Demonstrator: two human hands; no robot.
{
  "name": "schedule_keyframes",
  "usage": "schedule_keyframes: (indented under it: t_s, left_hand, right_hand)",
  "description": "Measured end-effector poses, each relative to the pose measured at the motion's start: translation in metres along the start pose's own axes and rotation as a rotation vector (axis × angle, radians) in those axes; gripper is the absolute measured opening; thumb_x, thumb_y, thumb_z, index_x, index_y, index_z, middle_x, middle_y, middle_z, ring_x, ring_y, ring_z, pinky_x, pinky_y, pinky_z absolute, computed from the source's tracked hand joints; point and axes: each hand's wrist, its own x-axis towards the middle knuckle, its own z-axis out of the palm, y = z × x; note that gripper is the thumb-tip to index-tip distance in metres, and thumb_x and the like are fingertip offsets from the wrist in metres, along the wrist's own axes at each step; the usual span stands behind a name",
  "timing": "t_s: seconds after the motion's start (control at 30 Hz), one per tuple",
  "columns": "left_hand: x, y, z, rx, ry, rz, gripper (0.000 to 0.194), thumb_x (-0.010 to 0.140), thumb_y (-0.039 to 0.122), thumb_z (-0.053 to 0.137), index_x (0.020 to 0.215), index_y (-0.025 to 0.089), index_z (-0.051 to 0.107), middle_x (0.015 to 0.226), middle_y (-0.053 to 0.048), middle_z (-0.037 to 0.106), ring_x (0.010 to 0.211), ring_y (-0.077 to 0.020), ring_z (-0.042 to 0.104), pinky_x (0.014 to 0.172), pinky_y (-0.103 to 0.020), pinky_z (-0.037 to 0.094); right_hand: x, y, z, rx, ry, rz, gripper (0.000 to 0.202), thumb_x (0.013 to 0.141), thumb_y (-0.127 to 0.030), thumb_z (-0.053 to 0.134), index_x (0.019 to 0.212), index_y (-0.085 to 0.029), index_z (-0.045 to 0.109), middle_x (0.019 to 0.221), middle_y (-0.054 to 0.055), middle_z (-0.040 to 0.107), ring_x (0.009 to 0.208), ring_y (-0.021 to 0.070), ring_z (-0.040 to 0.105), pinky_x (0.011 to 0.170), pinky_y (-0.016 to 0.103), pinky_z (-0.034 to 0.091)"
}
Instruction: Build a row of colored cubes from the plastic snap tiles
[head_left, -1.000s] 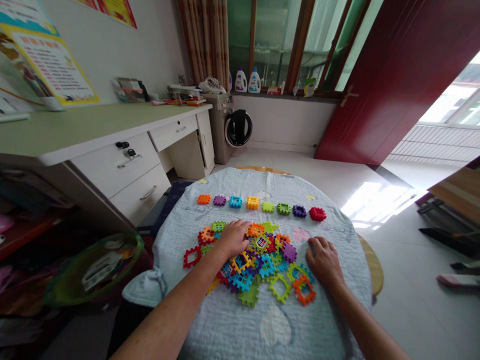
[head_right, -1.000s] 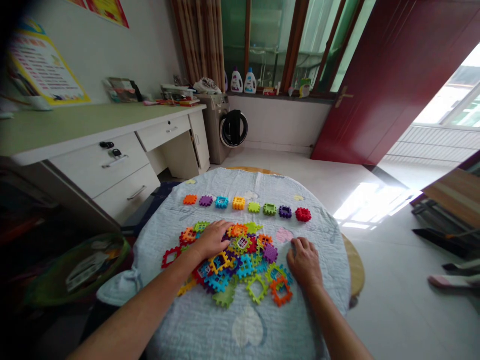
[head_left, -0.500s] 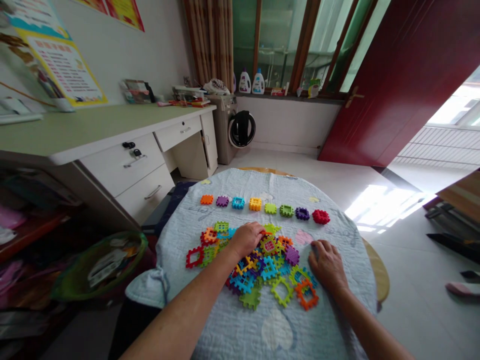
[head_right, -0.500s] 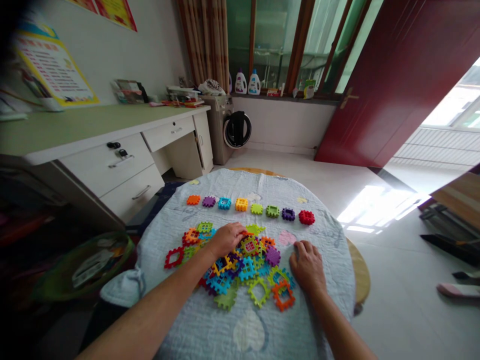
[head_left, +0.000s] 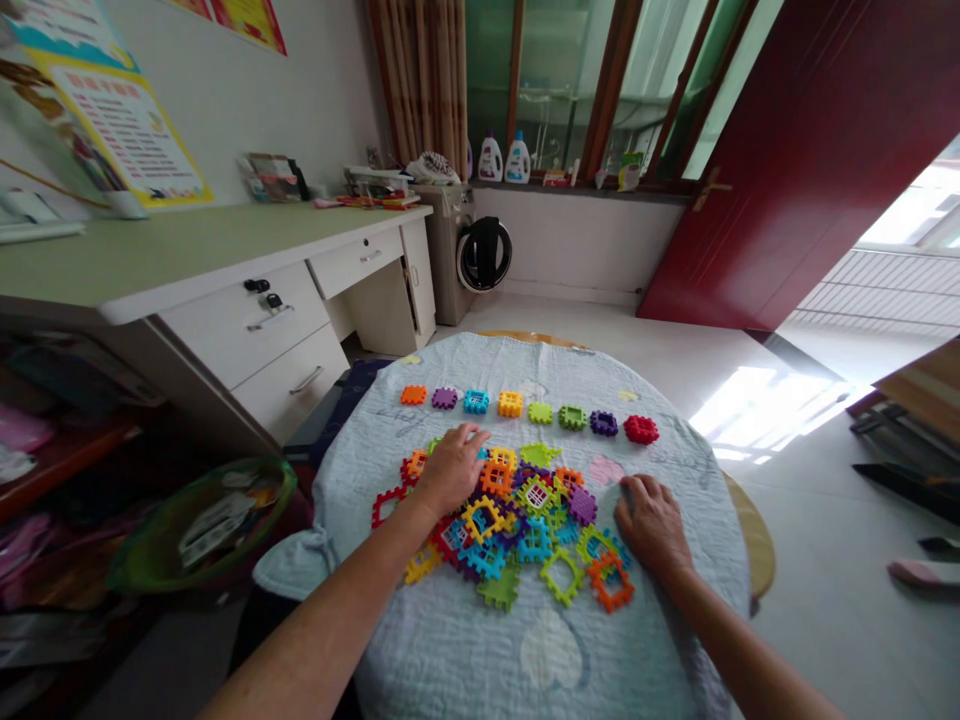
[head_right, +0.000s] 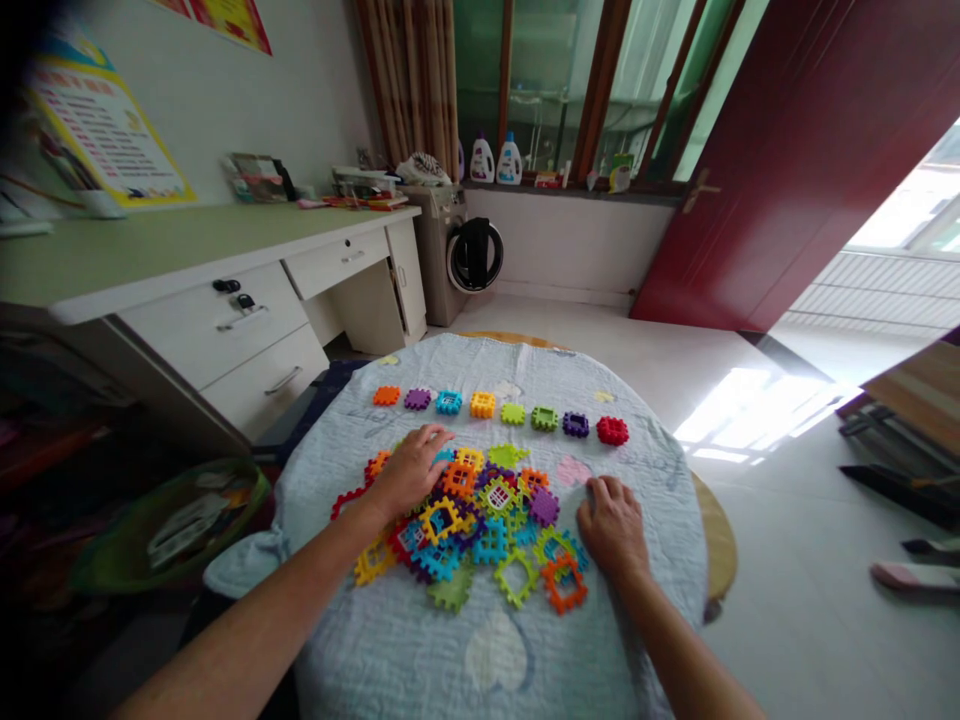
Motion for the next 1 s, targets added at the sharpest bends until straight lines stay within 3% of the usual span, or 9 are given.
schedule_keyframes:
  t_s: [0.07,0.13,0.23,0.37,0.5,0.7,0.87,1.0]
  left_hand:
    - [-0.005,-0.017,-0.007,0.094,0.044,-0.057,0.045,0.083,0.017,0.05,0.127,0.02,0.057,0.133,-0.011,0.052,0.122,-0.0251,0.05,0.108,-0.04,0.038]
    - [-0.012,-0.039,-0.017,0.148,0.012,-0.125,0.047,0.078,0.013,0.05,0.124,0.019,0.058,0.134,-0.012,0.053,0.124,-0.0265,0.048,0.109,-0.041,0.037]
    - [-0.022,-0.071,-0.033,0.143,-0.155,-0.191,0.058,0.069,0.018,0.056,0.126,0.017,0.055,0.139,-0.012,0.051,0.129,-0.028,0.045,0.111,-0.04,0.034]
    - [-0.028,-0.096,-0.044,0.065,-0.342,-0.136,0.062,0.067,0.024,0.056,0.128,0.017,0.052,0.136,-0.009,0.055,0.129,-0.0252,0.047,0.11,-0.036,0.035]
    - [-0.02,-0.098,-0.04,0.076,-0.381,-0.123,0.062,0.068,0.027,0.058,0.128,0.014,0.053,0.131,-0.012,0.057,0.122,-0.0246,0.052,0.107,-0.033,0.037]
    - [-0.009,-0.085,-0.04,0.222,-0.391,-0.05,0.048,0.065,0.029,0.064,0.112,0.02,0.063,0.114,-0.01,0.064,0.111,-0.0269,0.056,0.099,-0.036,0.041]
    - [-0.011,-0.085,-0.057,0.346,-0.324,-0.009,0.035,0.067,0.035,0.062,0.099,0.021,0.068,0.1,-0.009,0.066,0.102,-0.0276,0.058,0.095,-0.039,0.041]
    - [-0.013,-0.091,-0.073,0.407,-0.216,-0.028,0.042,0.068,0.042,0.062,0.102,0.018,0.068,0.103,-0.011,0.065,0.104,-0.0292,0.057,0.098,-0.041,0.04]
  right_hand:
    - [0.0,0.0,0.0,0.0,0.005,0.001,0.02,0.088,-0.021,0.05,0.106,-0.017,0.059,0.108,0.009,0.059,0.096,0.0232,0.052,0.088,0.036,0.038]
    - [0.0,0.0,0.001,0.001,0.011,-0.003,0.02,0.088,-0.022,0.051,0.106,-0.018,0.059,0.107,0.008,0.059,0.096,0.023,0.052,0.087,0.035,0.038]
    - [0.0,0.002,0.002,0.007,0.015,-0.011,0.02,0.088,-0.022,0.05,0.105,-0.018,0.059,0.108,0.009,0.059,0.095,0.0232,0.052,0.087,0.036,0.038]
    - [0.0,0.003,0.003,0.007,0.021,-0.018,0.02,0.087,-0.022,0.051,0.105,-0.018,0.059,0.108,0.01,0.059,0.096,0.0241,0.051,0.086,0.037,0.038]
    - [0.0,0.002,0.002,-0.005,0.017,-0.016,0.021,0.087,-0.022,0.051,0.106,-0.017,0.059,0.107,0.01,0.06,0.096,0.0244,0.051,0.086,0.037,0.038]
    - [0.0,0.0,0.001,-0.01,0.021,-0.011,0.02,0.088,-0.022,0.05,0.105,-0.017,0.059,0.107,0.009,0.059,0.095,0.0233,0.051,0.087,0.036,0.037]
    - [0.0,0.001,0.001,0.003,0.023,-0.006,0.02,0.086,-0.021,0.052,0.104,-0.018,0.059,0.106,0.009,0.059,0.096,0.0233,0.051,0.086,0.036,0.037]
    - [0.001,0.0,-0.001,0.011,0.017,-0.001,0.02,0.086,-0.021,0.051,0.103,-0.018,0.059,0.106,0.009,0.06,0.096,0.0238,0.051,0.085,0.036,0.038]
